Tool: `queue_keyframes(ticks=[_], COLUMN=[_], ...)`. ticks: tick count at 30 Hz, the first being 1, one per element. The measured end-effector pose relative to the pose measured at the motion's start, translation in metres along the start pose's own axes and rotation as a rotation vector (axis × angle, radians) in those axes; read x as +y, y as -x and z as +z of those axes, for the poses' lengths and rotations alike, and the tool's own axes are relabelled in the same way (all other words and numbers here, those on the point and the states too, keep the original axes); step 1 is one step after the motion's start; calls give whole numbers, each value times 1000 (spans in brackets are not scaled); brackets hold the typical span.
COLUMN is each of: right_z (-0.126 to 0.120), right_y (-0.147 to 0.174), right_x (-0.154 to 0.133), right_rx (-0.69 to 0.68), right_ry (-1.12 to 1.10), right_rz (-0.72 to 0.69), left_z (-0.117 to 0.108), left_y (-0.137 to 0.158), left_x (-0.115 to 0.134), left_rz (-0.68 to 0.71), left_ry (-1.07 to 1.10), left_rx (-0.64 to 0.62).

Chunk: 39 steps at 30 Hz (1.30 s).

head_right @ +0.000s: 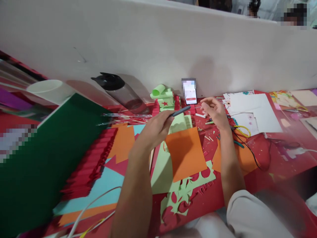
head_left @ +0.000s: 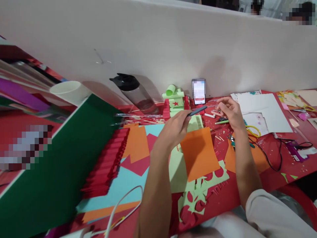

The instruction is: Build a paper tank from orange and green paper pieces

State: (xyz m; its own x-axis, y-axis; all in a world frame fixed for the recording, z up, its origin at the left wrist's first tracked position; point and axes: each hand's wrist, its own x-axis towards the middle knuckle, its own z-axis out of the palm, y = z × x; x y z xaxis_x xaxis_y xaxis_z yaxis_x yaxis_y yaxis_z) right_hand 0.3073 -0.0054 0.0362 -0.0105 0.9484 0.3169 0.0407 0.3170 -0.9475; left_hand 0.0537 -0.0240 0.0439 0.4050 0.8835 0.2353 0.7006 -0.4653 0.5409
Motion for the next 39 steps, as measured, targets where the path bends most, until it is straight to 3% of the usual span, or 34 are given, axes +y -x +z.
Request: queue_keyframes(ticks=[4, 9, 16, 20, 26, 31, 34, 39], right_z=[13, 28, 27, 25, -1, -8, 3, 17], right_y=[2, 1, 5, 5, -2, -4, -3, -2], right_x=[-3, 0, -8, -9, 19, 47, 59, 70], right_rx=[-209, -212, -327, -240, 101, -4, -60, 0], right_ry=[118, 155, 185, 217, 563, 926, 986, 1079], right_rz=[-29, -71, -62, -83, -63, 86, 110, 190], left_z=[5, 10, 19, 21, 5, -8, -11, -12], left_y=[-1, -3, -4, -4, 0, 6, 8, 10], left_x=[5, 8, 16, 16, -8, -26, -29, -29], left_rz=[31, -17, -3, 57, -40, -83, -72, -93], left_ry=[-27, -82, -151, -78, -51, -49, -70, -71], left_rx=[-61, -71, 3, 17, 24, 23, 7, -38])
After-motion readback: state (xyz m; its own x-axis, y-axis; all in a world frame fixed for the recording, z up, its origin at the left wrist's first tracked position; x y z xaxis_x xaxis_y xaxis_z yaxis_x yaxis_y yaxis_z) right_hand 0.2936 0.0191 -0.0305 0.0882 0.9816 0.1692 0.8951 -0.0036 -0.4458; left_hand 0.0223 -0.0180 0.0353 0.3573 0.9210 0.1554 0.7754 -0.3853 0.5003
